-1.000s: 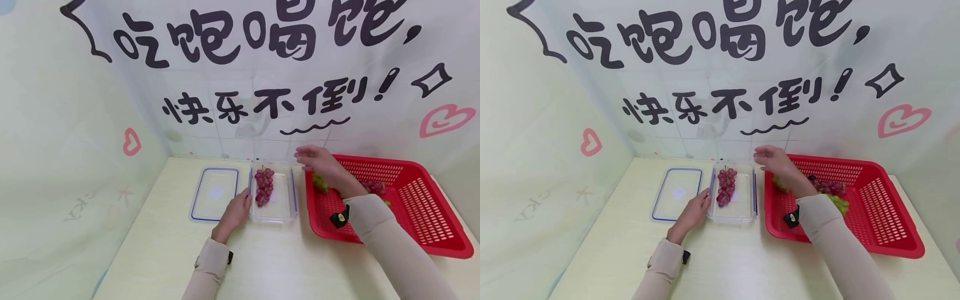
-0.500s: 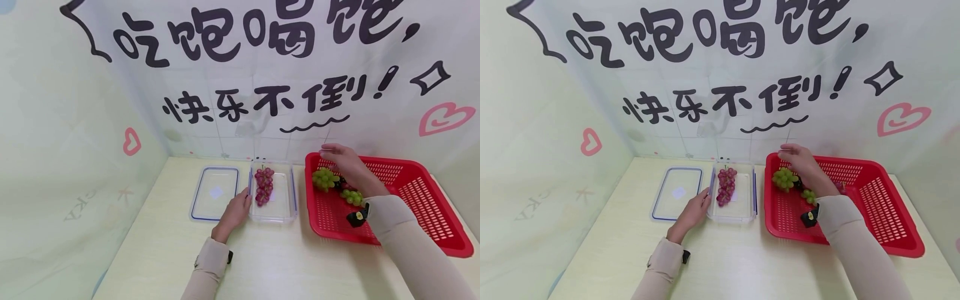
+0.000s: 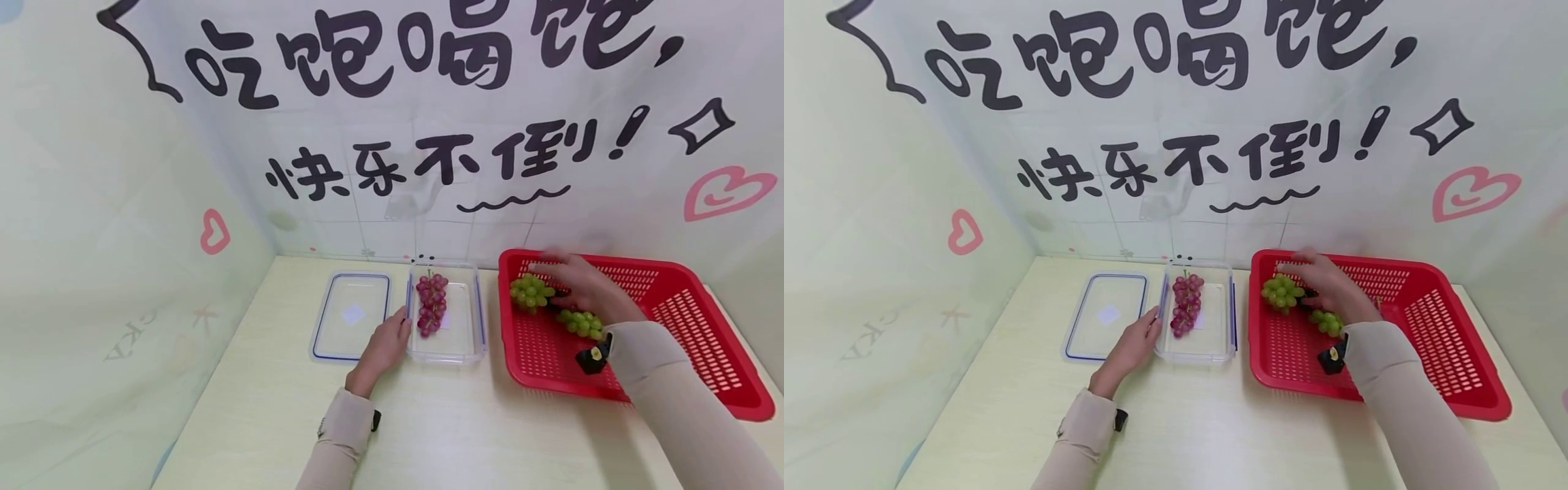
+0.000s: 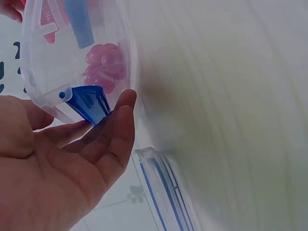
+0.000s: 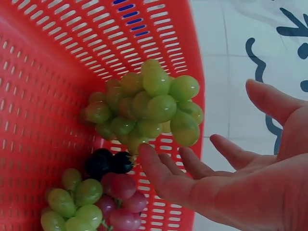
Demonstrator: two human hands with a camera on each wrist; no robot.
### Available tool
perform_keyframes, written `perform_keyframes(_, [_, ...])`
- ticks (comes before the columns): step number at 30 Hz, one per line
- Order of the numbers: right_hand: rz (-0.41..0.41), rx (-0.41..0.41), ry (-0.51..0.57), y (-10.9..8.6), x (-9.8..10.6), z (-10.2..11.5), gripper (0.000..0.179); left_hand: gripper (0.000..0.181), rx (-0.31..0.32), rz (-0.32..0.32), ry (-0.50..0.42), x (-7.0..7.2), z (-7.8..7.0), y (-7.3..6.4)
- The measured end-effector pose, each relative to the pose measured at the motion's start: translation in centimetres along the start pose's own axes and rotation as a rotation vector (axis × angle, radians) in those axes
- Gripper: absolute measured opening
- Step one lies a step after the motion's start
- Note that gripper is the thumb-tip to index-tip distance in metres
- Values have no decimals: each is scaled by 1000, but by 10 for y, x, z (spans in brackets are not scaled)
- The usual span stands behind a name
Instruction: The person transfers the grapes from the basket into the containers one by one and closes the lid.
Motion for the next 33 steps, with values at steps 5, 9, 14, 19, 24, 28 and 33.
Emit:
perform_keyframes(5, [33,-27,17,2,-4,-10,88,49,-1,1,-5,0,0,1])
perform_keyframes(9, [43,-27,8,4,-6,-15,90,49,7,3,-3,0,0,2])
perform_keyframes(14, [62,-26,8,8,-8,-20,90,49,12,-3,4,-1,-2,3])
perform_keyframes(19, [90,-62,5,14,-10,-27,92,49,22,-3,-5,-1,-4,3])
perform_keyframes(24, [86,-90,49,23,-8,-33,91,50,20,-6,-4,-2,-7,6])
perform_keyframes(28, [70,-68,72,30,-4,-32,84,50,14,-27,-2,-2,-10,9])
perform_keyframes(33, [36,-52,85,38,1,-32,73,50,24,-34,-5,-3,-11,12])
Point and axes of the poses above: each hand's wrist, its own y-axis towards the middle knuckle, its own x-axis out of the back of the hand, z = x × y, the point moved 6 cm from there along y, towards the middle knuckle, and after that the axes turned 12 degrees about x, right-handed, at the moved point
